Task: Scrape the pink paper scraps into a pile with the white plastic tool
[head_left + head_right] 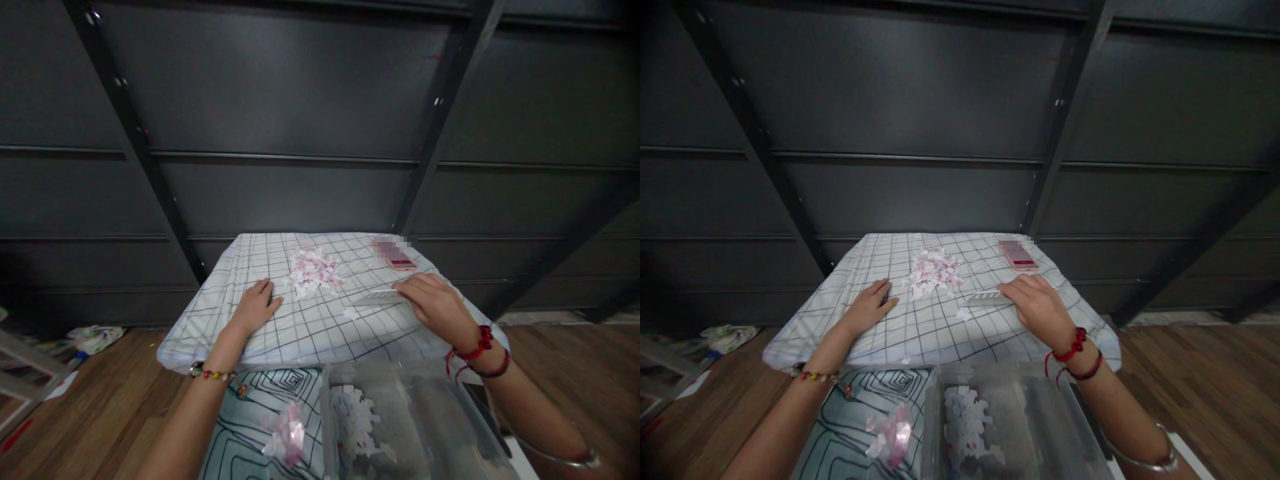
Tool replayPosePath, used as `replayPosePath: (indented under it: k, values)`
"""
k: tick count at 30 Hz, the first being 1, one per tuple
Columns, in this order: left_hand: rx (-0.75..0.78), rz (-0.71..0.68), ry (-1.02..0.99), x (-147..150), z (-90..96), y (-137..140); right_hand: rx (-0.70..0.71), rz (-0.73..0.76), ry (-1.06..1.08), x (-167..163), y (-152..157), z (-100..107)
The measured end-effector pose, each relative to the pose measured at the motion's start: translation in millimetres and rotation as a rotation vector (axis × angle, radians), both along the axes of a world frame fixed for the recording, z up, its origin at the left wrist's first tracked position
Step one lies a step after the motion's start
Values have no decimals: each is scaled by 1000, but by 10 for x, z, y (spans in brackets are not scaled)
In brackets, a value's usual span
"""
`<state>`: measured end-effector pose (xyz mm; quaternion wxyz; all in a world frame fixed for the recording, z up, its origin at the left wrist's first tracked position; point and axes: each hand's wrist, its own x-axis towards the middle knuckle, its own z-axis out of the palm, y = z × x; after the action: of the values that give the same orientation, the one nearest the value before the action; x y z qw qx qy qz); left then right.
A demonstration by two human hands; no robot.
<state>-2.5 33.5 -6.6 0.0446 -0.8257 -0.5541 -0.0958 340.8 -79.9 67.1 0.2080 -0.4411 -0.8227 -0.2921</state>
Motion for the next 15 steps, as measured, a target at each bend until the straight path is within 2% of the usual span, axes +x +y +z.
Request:
replayPosePath:
  k: [6, 11, 15]
  values:
    - [-13, 1, -8, -5, -18, 15, -56, 66, 41, -69, -100, -17]
    - [-4, 7, -4, -1, -29, 22, -142, 110, 62, -87, -305, 33]
    - [-16, 8, 12, 4, -30, 30, -155, 157, 78, -98, -492, 72]
